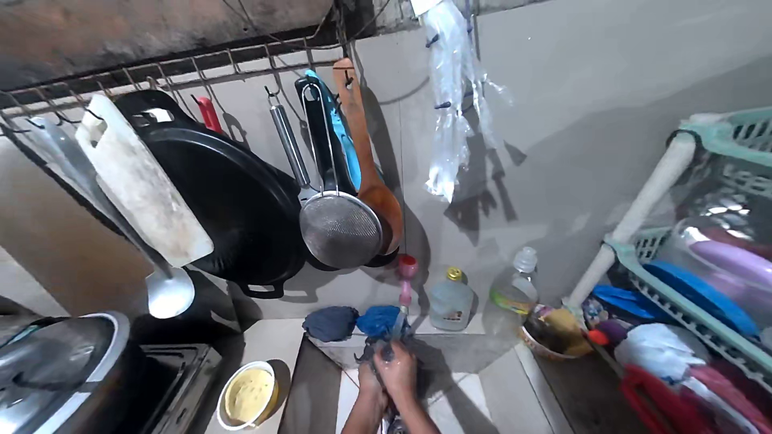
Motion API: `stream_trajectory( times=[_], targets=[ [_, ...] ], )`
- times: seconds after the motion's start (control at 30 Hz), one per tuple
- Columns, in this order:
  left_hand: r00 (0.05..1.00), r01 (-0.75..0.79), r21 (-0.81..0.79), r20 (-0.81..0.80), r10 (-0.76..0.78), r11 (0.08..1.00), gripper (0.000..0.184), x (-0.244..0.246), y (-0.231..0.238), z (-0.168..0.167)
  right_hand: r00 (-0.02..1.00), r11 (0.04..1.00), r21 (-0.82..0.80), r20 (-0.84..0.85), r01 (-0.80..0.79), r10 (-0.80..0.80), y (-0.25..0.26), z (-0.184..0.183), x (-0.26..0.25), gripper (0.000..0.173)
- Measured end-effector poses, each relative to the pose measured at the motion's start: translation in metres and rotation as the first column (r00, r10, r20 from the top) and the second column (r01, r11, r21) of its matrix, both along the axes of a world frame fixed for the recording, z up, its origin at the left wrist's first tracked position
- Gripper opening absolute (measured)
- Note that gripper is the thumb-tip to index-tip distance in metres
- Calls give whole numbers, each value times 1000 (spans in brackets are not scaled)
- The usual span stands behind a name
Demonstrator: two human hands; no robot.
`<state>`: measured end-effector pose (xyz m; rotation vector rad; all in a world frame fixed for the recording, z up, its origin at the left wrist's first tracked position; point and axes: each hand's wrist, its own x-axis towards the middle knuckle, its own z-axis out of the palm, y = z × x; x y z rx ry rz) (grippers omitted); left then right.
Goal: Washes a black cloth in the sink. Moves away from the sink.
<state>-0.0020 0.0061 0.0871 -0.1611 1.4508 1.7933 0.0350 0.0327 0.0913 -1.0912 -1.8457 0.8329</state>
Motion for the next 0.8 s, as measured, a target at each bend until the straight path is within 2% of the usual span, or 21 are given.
stream_trajectory(
  times=[0.07,0.13,0.2,0.27,0.37,0.43,0.47,0.5,0.6,0.67,0.7,0.77,0.8],
  targets=[
    [986,151,-49,-68,-154,987,31,-3,-3,9,999,970,-242,34,31,-24,30,-4,3,29],
    [937,297,-40,-181,-299,954,36,-8,-11,22,995,919,-387,-32,74,-93,58,-17,14,28],
    [874,378,-93,-294,-388,921,40,-26,-21,34,990,922,-370,-29,118,-138,75,-36,38,31],
    [809,381,-251,-376,-453,890,35,-54,-33,46,992,948,-294,6,120,-123,88,-49,71,35],
    [607,425,-539,-427,-671,727,29,-98,-52,61,975,954,-262,202,149,-96,97,-30,123,38],
    [497,460,-616,-417,-761,639,31,-119,-63,64,965,929,-295,200,223,-168,102,-13,149,36],
    [489,485,-610,-405,-773,627,32,-124,-67,65,962,909,-324,166,262,-218,106,-9,160,38],
    [522,505,-575,-391,-758,644,32,-125,-70,68,956,880,-376,139,292,-257,113,-6,169,40],
    [747,495,-298,-335,-575,816,25,-110,-77,70,943,817,-501,-2,286,-332,125,0,181,44],
    [897,387,-20,-224,-381,922,18,-93,-84,44,964,845,-505,-88,174,-251,120,-5,174,38],
    [964,252,101,-113,-241,962,23,-82,-84,20,985,862,-497,-74,100,-156,114,-8,169,40],
    [991,46,181,117,-67,982,53,-58,-81,-38,976,866,-500,197,22,90,96,-10,157,64],
    [981,39,174,179,-71,984,73,-44,-81,-64,907,856,-517,355,-10,225,86,-15,147,74]
  ],
)
